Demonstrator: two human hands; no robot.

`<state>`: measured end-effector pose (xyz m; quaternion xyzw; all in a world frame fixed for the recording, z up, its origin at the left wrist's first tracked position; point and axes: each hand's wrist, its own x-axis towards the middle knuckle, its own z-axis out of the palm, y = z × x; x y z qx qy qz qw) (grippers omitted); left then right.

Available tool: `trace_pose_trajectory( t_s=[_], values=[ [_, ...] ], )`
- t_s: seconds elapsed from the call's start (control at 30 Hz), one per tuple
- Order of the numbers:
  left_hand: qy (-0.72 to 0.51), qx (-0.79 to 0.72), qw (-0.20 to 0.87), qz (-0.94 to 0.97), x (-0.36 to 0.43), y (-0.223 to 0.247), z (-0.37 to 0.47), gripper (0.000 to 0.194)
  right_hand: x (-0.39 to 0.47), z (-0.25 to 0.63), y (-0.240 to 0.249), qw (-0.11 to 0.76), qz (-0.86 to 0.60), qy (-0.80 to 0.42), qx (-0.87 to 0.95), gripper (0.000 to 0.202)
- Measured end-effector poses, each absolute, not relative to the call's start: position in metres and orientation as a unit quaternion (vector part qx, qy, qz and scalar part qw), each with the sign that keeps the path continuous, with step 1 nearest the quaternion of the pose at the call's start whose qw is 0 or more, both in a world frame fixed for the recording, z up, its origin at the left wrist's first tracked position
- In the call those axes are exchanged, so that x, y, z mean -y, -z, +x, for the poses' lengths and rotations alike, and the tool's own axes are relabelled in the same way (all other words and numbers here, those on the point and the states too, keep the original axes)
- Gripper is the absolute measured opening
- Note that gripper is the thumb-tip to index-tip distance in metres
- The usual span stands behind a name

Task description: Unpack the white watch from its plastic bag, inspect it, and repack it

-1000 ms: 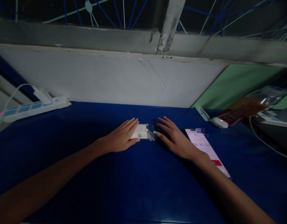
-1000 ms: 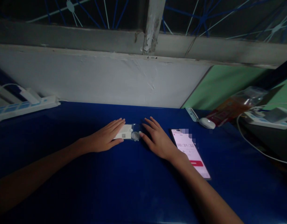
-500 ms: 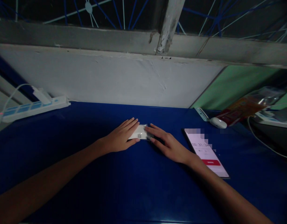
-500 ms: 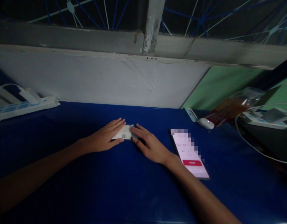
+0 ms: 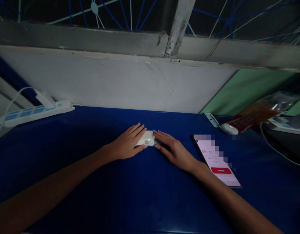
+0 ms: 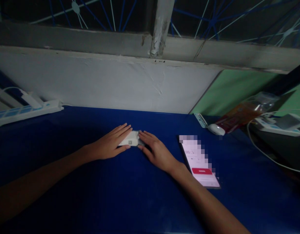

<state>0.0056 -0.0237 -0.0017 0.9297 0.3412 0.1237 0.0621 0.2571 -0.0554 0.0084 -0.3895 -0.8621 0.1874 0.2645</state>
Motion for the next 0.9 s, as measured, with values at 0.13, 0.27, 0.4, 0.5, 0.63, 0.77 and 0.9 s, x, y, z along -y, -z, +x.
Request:
trace_pose_trajectory(
  t_s=[0.13,0.27,0.4,0.5,0.63,0.77,0.9],
  values=[
    [-0.118,-0.343,0.051,0.931,0.024,0.002,0.006,0.065,0.057,0.255,-0.014,0.218,-0.375,-0.152,0.888,0.046],
    [-0.115,-0.343,0.052,0.931,0.024,0.002,0.007,0.065,0.064,0.249,-0.014,0.189,-0.384,-0.110,0.897,0.054],
    [-0.112,-0.343,0.055,0.931,0.023,0.002,0.006,0.065,0.070,0.245,-0.009,0.188,-0.397,-0.104,0.892,0.064],
    [-0.106,-0.343,0.058,0.931,0.023,0.001,0.007,0.065,0.071,0.244,-0.008,0.190,-0.395,-0.104,0.893,0.069],
    [-0.112,-0.342,0.056,0.931,0.023,0.002,0.007,0.064,0.071,0.242,-0.011,0.173,-0.388,-0.080,0.902,0.072],
    [-0.128,-0.341,0.055,0.930,0.022,0.006,0.008,0.065,0.068,0.237,-0.014,0.181,-0.379,-0.059,0.906,0.067],
    [-0.142,-0.347,0.055,0.925,0.022,0.009,0.008,0.064,0.062,0.236,-0.014,0.204,-0.381,-0.090,0.897,0.050]
  ],
)
